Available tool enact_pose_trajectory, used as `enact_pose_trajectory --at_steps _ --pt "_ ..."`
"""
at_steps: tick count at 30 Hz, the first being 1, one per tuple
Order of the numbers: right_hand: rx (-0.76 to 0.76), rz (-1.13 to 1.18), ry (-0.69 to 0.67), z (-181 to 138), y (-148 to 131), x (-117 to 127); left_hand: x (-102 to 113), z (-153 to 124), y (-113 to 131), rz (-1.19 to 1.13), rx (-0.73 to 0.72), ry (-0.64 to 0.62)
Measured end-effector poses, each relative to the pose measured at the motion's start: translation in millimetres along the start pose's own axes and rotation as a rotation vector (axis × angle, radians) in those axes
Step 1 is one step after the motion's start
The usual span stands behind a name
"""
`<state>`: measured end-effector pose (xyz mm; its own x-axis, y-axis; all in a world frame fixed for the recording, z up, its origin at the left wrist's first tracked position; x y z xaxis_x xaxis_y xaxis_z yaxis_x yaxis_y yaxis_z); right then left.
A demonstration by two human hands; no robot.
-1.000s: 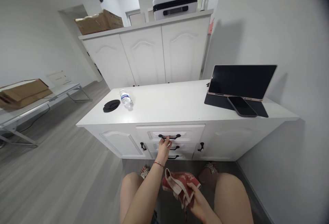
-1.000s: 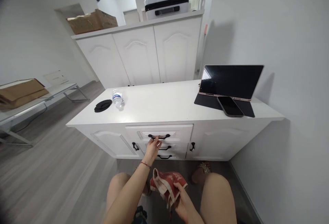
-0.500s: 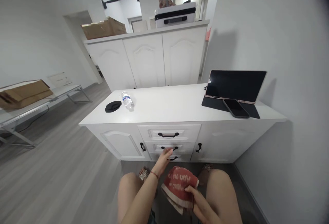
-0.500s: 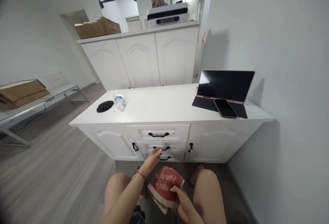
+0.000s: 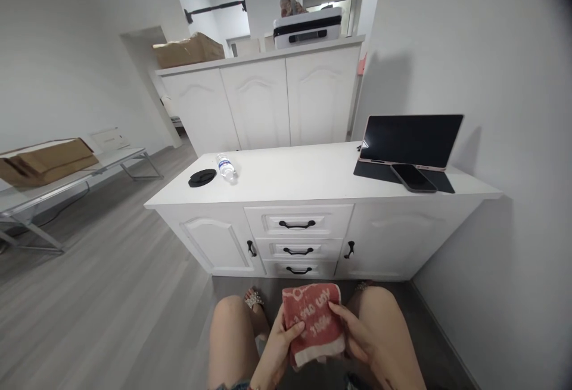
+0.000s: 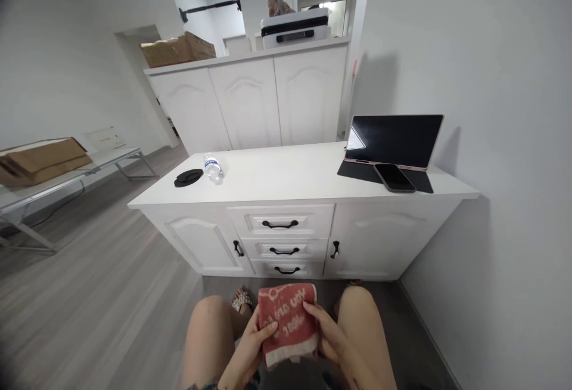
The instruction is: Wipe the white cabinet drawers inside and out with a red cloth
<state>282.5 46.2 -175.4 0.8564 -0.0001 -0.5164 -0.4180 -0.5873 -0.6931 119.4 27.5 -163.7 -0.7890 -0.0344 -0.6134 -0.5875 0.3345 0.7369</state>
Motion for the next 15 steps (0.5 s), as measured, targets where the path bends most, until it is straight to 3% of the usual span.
enact_pose_trajectory --at_steps 4,7,10,15 --pt "-0.115 -0.024 -0.120 2.2 20.8 3.8 19.1 4.1 -13.2 0.144 -0.074 0.117" --pt "-0.142 -0.076 -0.202 7.8 26.5 8.5 26.3 15.7 -14.4 0.250 -0.073 0.117" --pt "-0.091 -0.096 -0.133 20.0 10.7 16.9 22.6 35.6 -2.1 0.329 -0.065 0.020" --pt "0.000 -0.147 -0.041 47.0 -39.4 20.9 11.9 73.8 14.0 0.343 0.019 -0.100"
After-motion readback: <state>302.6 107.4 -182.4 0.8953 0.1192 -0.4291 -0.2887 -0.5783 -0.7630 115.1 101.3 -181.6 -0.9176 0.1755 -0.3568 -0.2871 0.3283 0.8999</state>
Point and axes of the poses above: each hand's wrist, its own z-axis towards the middle knuckle, its own x-axis out of the back of the hand, y = z × x, the point moved 4 cm from there along z, towards the middle knuckle, and after that the axes turned 3 degrees about -x, right-handed, at the moved point
